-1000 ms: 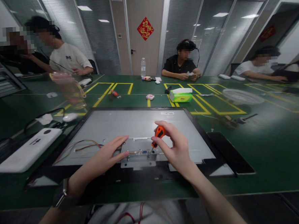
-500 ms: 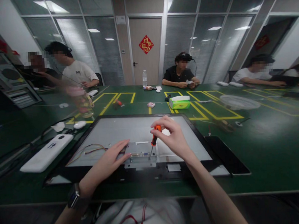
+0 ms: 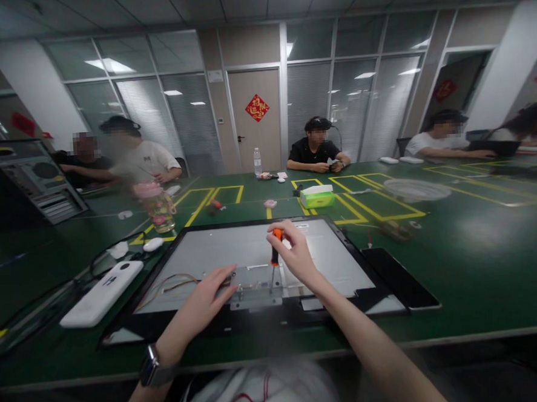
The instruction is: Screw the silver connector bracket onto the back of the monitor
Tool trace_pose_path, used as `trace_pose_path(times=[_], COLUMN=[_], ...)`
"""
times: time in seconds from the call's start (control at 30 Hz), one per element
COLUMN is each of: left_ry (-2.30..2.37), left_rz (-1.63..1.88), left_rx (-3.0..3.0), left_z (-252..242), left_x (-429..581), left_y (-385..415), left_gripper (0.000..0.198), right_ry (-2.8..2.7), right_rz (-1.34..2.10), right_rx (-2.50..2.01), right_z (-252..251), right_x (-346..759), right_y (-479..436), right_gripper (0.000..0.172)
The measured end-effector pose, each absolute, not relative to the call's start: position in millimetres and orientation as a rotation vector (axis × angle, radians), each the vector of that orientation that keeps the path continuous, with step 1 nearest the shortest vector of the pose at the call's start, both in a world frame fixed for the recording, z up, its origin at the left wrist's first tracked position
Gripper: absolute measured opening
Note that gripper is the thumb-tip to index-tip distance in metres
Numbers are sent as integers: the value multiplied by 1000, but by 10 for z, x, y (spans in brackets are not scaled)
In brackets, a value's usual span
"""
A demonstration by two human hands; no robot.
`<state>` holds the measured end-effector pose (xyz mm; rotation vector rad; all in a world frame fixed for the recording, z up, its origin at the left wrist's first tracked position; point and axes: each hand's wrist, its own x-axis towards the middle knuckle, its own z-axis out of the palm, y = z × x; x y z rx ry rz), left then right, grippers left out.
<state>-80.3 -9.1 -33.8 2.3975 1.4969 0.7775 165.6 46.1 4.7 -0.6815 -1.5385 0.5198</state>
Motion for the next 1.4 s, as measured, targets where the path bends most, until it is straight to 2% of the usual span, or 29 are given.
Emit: trace_pose_path(times=[0.1,0.17,0.3,0.4,0.53,0.63,0.83,0.97,1.1,1.27,1.4], left_ry=[1492,1500,1487,1505,1554,1571,1564,1554,1565,1553,1548], left_rz=[772,766,779,831,924,937,916,924,918,911,901], left_rx=[2382,2376,2381,2400,2463,2497,2488,2490,2479,2475,2473], left_z=[-329,-326,-316,-316,-363,-409,-417,-406,-407,-401,-386], left_x=[-803,-804,-797,-794,-809,-819,-798,-794,-790,-784,-778], left_y=[-100,-100,-101,-102,-86,-71,-68,-73,-72,-85,-98], left_gripper=[41,41,37,30,27,26,26,25,25,24,23], right_ry=[-1596,-1578,-1494,-1513,-1484,-1353,-1224,-1330,-1539,-1627,-1522], right_rz=[915,1073,878,775,1054,1053,1130,1370,1529,1426,1532], right_rx=[-553,-504,-570,-602,-515,-525,-500,-431,-358,-374,-322], right_z=[47,47,34,24,-14,-59,-87,18,206,256,156], right_x=[1730,1759,1742,1752,1804,1786,1729,1765,1749,1710,1743], right_y=[494,506,498,462,441,473,526,546,646,787,733], right_gripper=[32,32,23,25,29,19,20,29,21,19,20])
